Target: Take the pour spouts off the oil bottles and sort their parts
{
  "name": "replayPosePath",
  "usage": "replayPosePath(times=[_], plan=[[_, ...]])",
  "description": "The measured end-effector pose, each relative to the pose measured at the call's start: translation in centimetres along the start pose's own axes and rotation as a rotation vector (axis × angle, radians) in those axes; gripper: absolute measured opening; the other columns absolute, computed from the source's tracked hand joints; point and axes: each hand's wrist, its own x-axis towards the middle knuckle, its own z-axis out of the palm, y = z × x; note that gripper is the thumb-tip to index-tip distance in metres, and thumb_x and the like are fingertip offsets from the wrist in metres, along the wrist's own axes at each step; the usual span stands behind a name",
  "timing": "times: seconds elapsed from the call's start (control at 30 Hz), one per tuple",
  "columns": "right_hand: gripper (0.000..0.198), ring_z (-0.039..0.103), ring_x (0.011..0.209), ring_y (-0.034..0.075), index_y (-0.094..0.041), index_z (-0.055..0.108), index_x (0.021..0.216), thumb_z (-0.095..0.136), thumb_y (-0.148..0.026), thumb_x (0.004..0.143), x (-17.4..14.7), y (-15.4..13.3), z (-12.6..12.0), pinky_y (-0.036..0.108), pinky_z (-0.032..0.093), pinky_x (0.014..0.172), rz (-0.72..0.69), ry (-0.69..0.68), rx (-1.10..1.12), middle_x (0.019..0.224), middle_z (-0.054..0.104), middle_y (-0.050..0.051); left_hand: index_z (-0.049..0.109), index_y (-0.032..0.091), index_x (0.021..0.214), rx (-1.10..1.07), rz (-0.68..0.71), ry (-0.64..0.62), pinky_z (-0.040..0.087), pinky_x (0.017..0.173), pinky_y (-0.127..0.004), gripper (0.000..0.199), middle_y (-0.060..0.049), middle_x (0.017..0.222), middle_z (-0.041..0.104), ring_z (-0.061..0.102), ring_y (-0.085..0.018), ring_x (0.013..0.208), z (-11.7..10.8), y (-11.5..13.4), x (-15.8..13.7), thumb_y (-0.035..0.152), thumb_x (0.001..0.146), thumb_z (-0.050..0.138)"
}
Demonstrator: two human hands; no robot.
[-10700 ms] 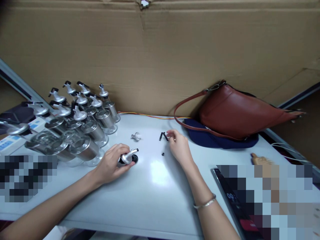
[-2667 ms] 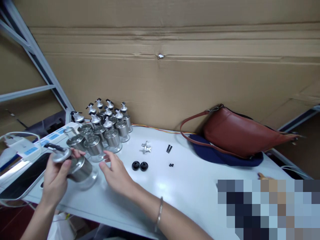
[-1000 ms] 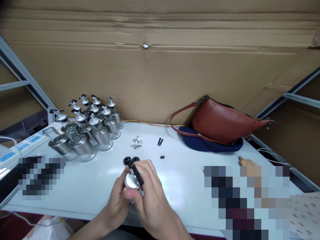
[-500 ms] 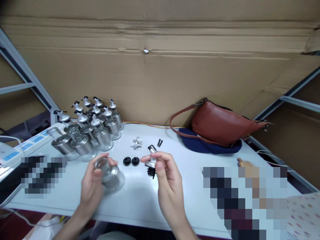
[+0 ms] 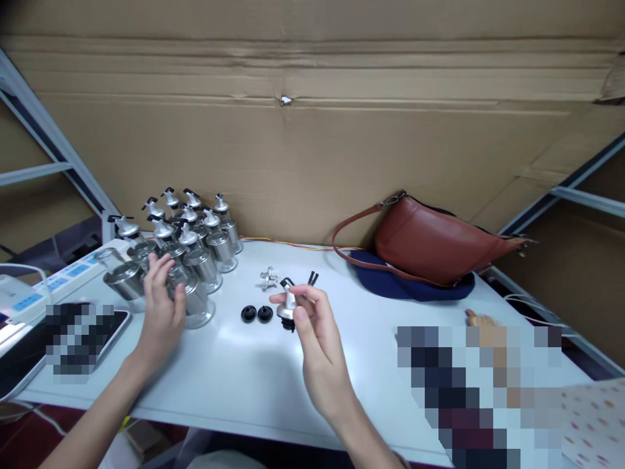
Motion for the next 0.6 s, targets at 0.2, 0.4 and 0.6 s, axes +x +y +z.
replayPosePath(times=[0.2, 0.4, 0.6], plan=[[0.038, 0.066, 0.097, 0.021, -0.025, 0.046, 0.121, 0.051, -0.046, 0.090, 0.5, 0.3, 0.0, 0.037, 0.050, 0.084, 0.021, -0.012, 0.044, 0.102, 0.071, 0.008, 0.033, 0.024, 0.134, 0.043, 0.092, 0.106, 0.013, 0.116, -0.055, 0.050, -0.012, 0.149, 0.020, 0.000, -0.029, 0.145, 0.0, 1.2, 0.1, 0.009, 0.088, 0.046], [0.031, 0.069, 0.085, 0.021, -0.023, 0.053, 0.098, 0.069, -0.038, 0.077, 2.2, 0.5, 0.9, 0.035, 0.052, 0.079, 0.082, -0.139, 0.005, 0.093, 0.073, 0.006, 0.031, 0.025, 0.131, -0.589, 0.140, -0.300, 0.051, 0.083, -0.035, 0.051, -0.009, 0.113, 0.053, 0.058, -0.020, 0.099, 2.0, 6.6, -0.8, 0.019, 0.086, 0.054], [0.026, 0.069, 0.076, 0.020, -0.022, 0.053, 0.089, 0.070, -0.034, 0.075, 5.3, 2.0, 1.0, 0.032, 0.053, 0.072, -0.149, -0.090, -0.269, 0.084, 0.072, 0.004, 0.036, 0.021, 0.118, -0.779, -0.129, -0.506, 0.048, 0.072, -0.030, 0.037, -0.009, 0.108, 0.053, 0.057, -0.018, 0.089, 5.4, 8.7, 1.1, 0.026, 0.086, 0.053]])
